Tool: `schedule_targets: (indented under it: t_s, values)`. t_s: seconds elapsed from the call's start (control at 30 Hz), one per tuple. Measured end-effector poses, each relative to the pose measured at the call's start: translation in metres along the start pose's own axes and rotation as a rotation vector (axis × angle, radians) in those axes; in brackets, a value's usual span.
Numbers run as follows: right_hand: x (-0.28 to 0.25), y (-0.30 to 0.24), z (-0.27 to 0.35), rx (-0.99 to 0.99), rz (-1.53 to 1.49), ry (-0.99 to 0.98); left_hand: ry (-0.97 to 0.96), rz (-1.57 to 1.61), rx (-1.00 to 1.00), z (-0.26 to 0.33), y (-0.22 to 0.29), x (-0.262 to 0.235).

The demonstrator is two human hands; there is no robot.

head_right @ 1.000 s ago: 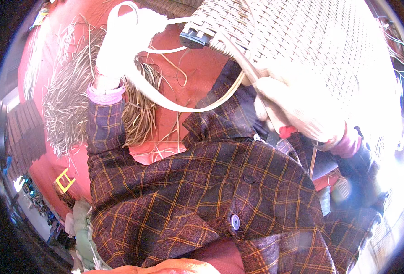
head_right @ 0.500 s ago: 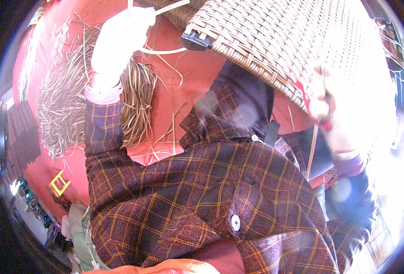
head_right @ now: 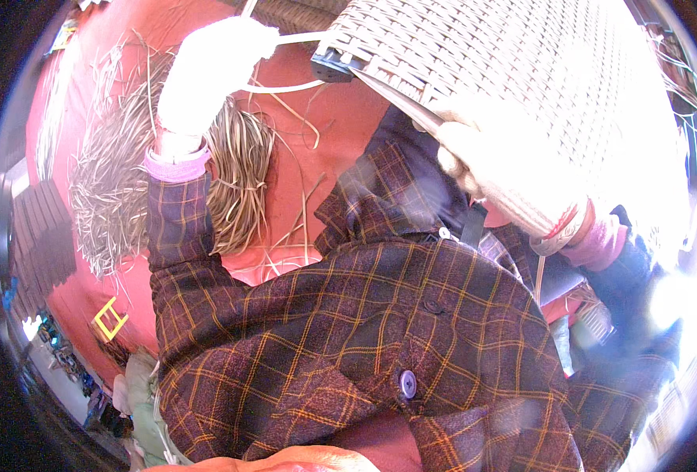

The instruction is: The person weaves a flat mat by hand, threading thin strips through the existing weave and tightening them. The person uses both hands to pull and adjust the strips along the edge of the mat.

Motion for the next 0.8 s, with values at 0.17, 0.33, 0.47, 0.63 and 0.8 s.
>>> schedule_targets:
  t_s: [0.17, 0.33, 0.47, 0.63, 0.8]
  values:
    - [-0.005, -0.007, 0.008, -0.033, -0.122, -0.016, -0.026, -0.197, 0.025, 0.002, 0.003, 0.001]
    - [0.006, -0.007, -0.005, -0.045, -0.263, -0.018, -0.017, -0.232, 0.117, 0.002, 0.008, 0.001]
    - [0.01, -0.036, -0.025, -0.397, 0.291, 0.041, -0.02, -0.256, 0.103, 0.005, 0.003, 0.002]
    - [-0.001, -0.025, -0.037, -0.191, 0.402, 0.153, -0.055, -0.46, 0.303, 0.007, 0.016, 0.006]
    - [0.003, -0.043, -0.028, -0.441, 0.639, 0.3, -0.021, -0.618, 0.51, 0.008, 0.035, 0.012]
Point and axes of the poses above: each hand's wrist, its own z-axis away from the middle knuckle, its own x-axis out of the palm, y = z × x, the point moved 8 cm from there along -z, towards the middle knuckle, and after that the axes turned 4 degrees about z, right-handed, at the moved point
